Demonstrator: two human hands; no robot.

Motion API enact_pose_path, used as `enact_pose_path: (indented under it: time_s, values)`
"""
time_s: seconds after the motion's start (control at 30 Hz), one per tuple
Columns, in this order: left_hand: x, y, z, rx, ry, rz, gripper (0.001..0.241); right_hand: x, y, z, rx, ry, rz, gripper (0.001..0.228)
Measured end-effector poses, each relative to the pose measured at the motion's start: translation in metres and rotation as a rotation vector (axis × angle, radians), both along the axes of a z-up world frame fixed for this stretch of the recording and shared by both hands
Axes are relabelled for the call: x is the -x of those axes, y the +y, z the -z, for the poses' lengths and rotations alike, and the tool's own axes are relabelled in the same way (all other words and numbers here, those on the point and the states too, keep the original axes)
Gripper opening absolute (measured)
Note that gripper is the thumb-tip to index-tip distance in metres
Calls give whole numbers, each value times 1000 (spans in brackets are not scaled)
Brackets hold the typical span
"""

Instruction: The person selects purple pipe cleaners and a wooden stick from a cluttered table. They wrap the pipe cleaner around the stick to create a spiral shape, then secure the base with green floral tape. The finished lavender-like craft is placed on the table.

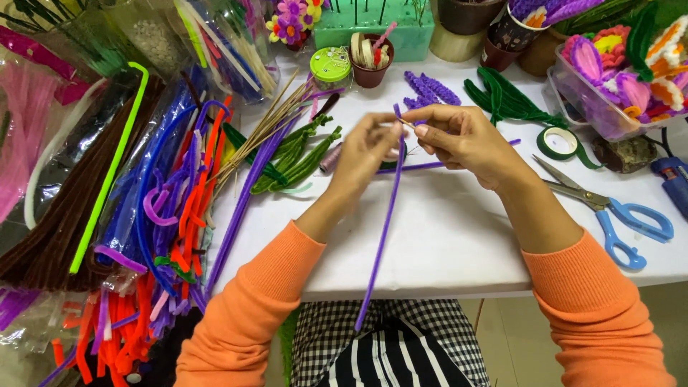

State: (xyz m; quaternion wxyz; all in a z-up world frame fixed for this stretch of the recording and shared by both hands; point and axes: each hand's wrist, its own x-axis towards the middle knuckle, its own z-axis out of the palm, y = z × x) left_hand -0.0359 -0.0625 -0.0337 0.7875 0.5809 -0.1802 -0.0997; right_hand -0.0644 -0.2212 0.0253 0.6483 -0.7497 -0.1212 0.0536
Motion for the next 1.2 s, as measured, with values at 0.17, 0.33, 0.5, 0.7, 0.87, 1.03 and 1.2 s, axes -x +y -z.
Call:
enact_pose_path:
  time_s: [0.17,0.33,0.5,0.7,0.87,1.03,1.2]
  values:
    - [-13,6,5,-8,-145,-246,17,0,4,1,8,31,-24,23]
    - [-11,7,2,-11,-150,-260,15,0,5,-1,40,37,-25,22]
    - [-8,8,-1,3,-138,-246,15,0,8,-1,44,25,-36,21]
    - [-10,8,-1,14,-112,-240,14,-4,7,6,40,-11,-51,21]
    - [-9,11,-3,7,-84,-245,15,-5,10,11,31,-62,-31,21]
    - [-7,13,-9,8,-33,-245,14,-3,11,9,50,-124,-20,22]
    - [-12,14,-3,8,3,-235,13,-7,10,19,62,-259,-26,20]
